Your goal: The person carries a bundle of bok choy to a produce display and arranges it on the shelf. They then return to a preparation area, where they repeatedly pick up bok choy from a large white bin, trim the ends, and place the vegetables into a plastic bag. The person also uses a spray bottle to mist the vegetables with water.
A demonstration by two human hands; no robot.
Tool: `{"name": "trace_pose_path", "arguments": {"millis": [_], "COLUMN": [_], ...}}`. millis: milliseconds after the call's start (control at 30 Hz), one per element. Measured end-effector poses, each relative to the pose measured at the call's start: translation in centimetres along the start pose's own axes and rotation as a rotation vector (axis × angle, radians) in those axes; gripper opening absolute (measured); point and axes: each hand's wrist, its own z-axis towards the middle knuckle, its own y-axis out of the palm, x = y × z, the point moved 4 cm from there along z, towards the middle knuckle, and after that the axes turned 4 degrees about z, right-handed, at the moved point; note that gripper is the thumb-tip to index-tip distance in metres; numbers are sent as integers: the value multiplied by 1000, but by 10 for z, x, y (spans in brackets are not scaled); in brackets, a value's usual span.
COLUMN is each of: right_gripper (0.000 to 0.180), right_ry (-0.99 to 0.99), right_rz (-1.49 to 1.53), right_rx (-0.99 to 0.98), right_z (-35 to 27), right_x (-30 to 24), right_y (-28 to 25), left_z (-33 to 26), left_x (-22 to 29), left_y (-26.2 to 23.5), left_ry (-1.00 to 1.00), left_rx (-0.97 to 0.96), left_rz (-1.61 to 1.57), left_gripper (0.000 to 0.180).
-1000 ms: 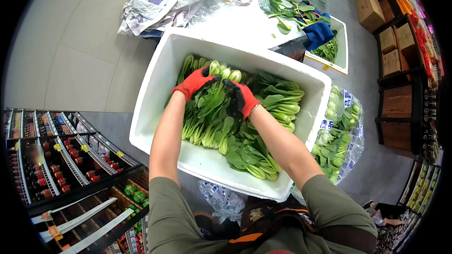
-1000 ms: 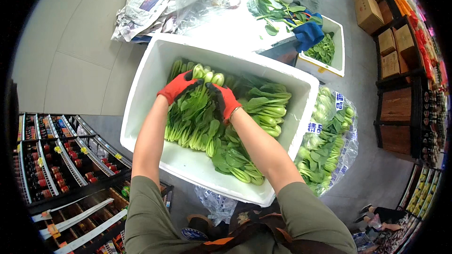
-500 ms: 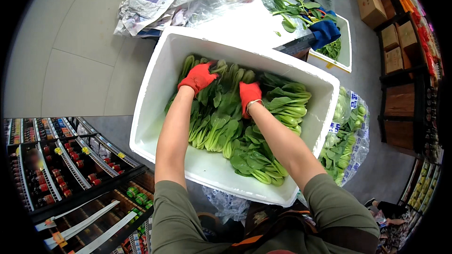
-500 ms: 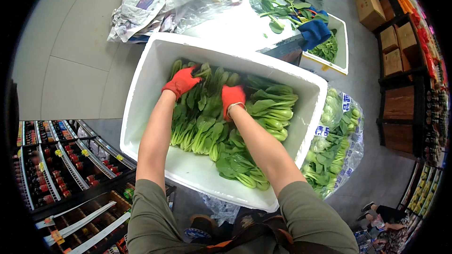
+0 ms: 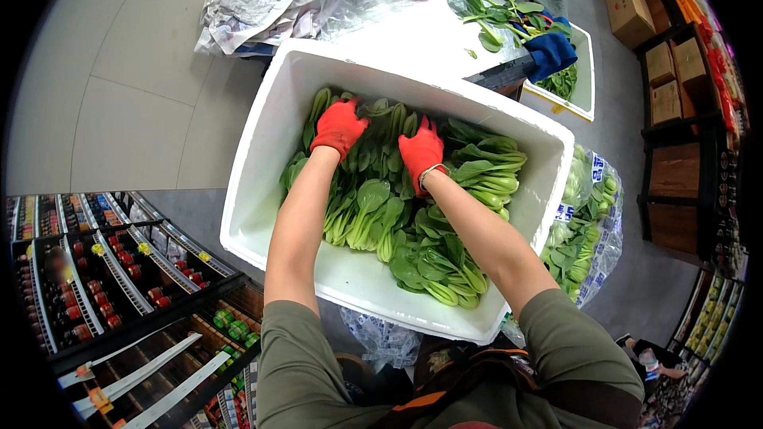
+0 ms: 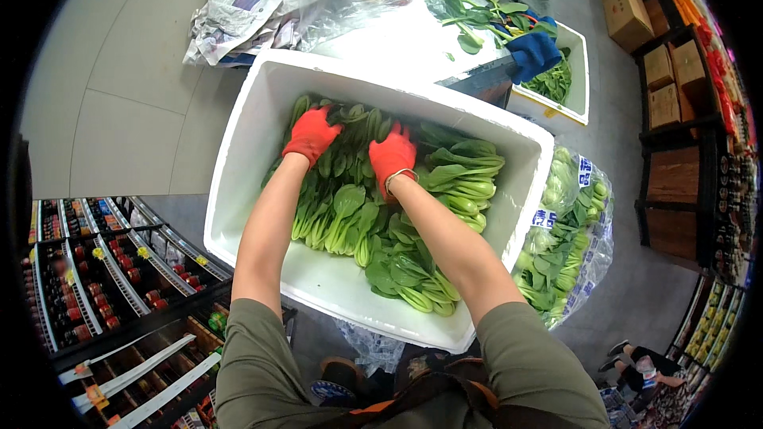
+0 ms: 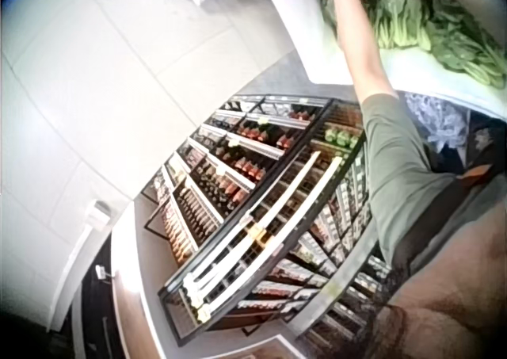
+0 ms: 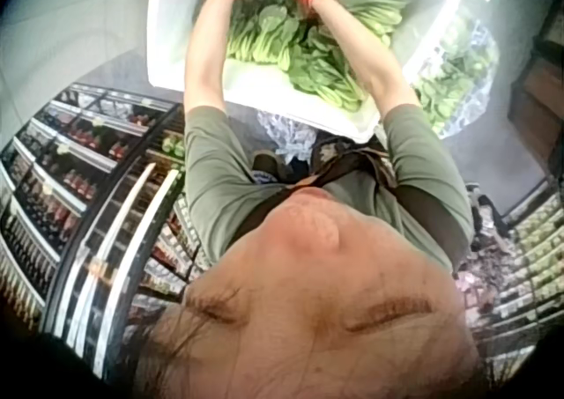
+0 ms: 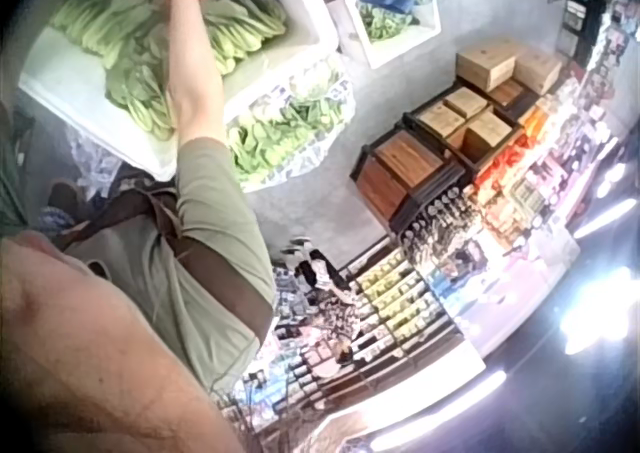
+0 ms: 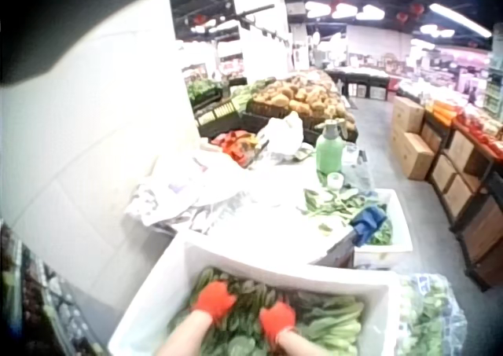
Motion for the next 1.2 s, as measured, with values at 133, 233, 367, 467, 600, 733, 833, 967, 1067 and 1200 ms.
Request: {"name": "trace_pose_path", "arguments": {"millis": [133, 233, 367, 467, 600, 733, 833, 967, 1067, 1200], "right_gripper": [76, 80, 80, 76, 71, 62, 44, 40, 41, 48], "right_ry": [-38, 111, 120, 156, 54, 42, 19, -101, -124, 34], "right_rz": [63, 136, 315, 411, 703, 814, 960, 1016, 938, 937], "right_rx": [-14, -55, -45, -131, -228, -394, -537, -646, -692, -724], "right_z": [6, 21, 20, 19, 41, 11, 12, -13, -68, -146], "right_x": [-2, 3, 3, 2, 27, -12, -17, -18, -18, 26], "right_y": [1, 8, 12, 12, 18, -29, -57, -125, -206, -291], "left_z": [-5, -11, -19, -34, -51, -66, -62, -52, -41, -21], "left_x": [-1, -9, -12, -2, 45, 35, 8, -8, -4, -30], "left_y": [5, 7, 0, 6, 18, 19, 23, 12, 16, 48], "left_ry": [19, 28, -13, 194, 301, 150, 93, -142, -336, -410], "left_rx": [-82, -135, -101, -82, -185, -136, 61, 153, 143, 6], "left_rz": [-33, -199, -356, -102, 275, 217, 127, -71, -131, 4], "left_gripper": [45, 41, 39, 39, 45, 50, 44, 39, 47, 54]}}
